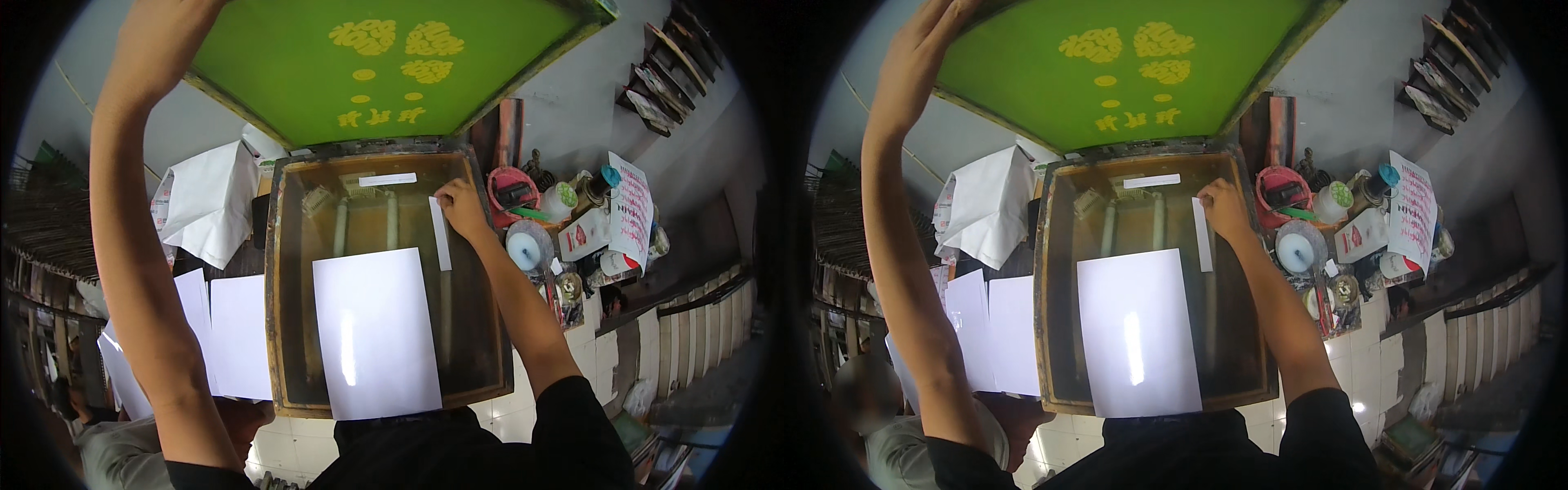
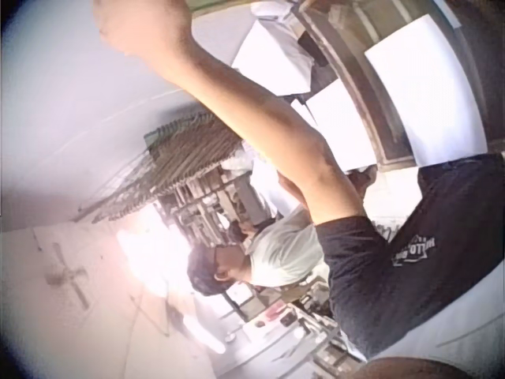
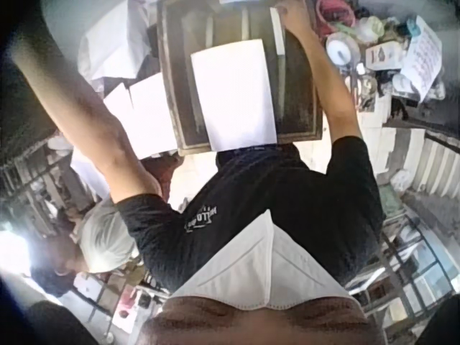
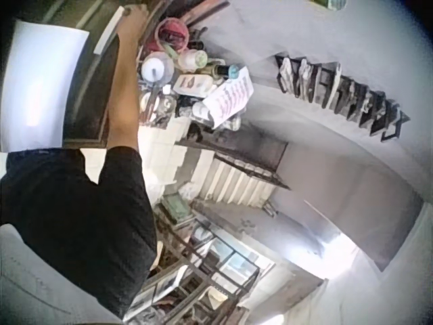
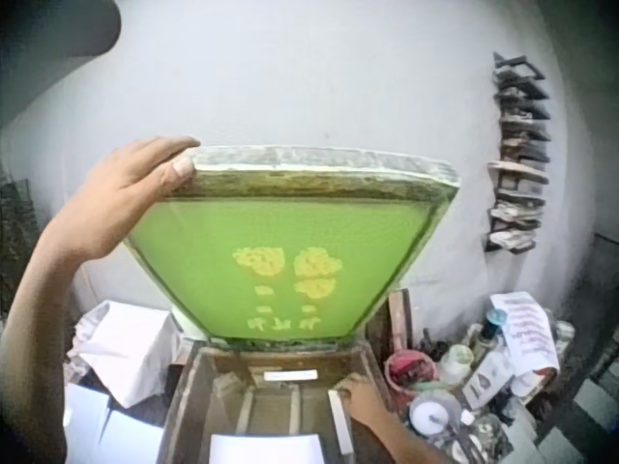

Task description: The person applies tape to a screen printing frame, wipes the screen with a cloth, places a sheet of paper on the press bed, and rubs their hands across the lowered screen to print a yellow design.

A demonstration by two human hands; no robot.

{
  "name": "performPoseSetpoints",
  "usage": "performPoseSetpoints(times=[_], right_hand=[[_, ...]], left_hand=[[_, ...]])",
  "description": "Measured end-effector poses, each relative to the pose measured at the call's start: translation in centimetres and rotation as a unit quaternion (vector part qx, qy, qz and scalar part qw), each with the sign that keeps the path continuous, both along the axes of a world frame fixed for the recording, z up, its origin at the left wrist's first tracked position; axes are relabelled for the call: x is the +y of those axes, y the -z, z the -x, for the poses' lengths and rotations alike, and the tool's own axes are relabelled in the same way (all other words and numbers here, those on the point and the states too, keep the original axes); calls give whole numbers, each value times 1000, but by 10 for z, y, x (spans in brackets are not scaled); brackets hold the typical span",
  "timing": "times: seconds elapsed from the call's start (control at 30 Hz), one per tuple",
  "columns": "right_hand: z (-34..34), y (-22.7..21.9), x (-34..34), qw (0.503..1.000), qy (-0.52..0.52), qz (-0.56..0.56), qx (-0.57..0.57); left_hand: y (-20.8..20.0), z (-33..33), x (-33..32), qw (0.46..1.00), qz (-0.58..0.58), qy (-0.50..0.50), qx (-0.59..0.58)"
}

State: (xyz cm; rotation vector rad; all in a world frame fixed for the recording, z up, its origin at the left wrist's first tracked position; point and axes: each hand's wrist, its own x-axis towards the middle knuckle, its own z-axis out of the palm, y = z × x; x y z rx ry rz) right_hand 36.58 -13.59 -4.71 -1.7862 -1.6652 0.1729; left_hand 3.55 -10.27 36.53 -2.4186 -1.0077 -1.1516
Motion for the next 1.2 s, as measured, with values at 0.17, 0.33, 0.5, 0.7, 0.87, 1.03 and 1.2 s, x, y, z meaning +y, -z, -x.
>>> performPoseSetpoints(times=[0.17,0.33,0.5,0.7,0.87,1.03,1.2], right_hand=[[21,-13,-10,998,-1,-16,-61],[32,-7,-70,979,-54,-191,38],[38,-76,-166,945,27,-296,141],[10,-120,-187,900,110,20,422],[5,-56,-163,959,125,135,215],[6,-27,-153,967,168,157,111],[21,-36,-150,965,220,136,48]], left_hand=[[-9,18,27,967,158,197,-39],[-23,56,90,779,334,527,-59],[-16,-4,25,999,43,3,10],[-33,13,59,993,111,29,-18],[-34,3,63,997,59,-16,39],[-35,12,67,995,99,26,0],[-26,-2,36,997,65,25,43]])
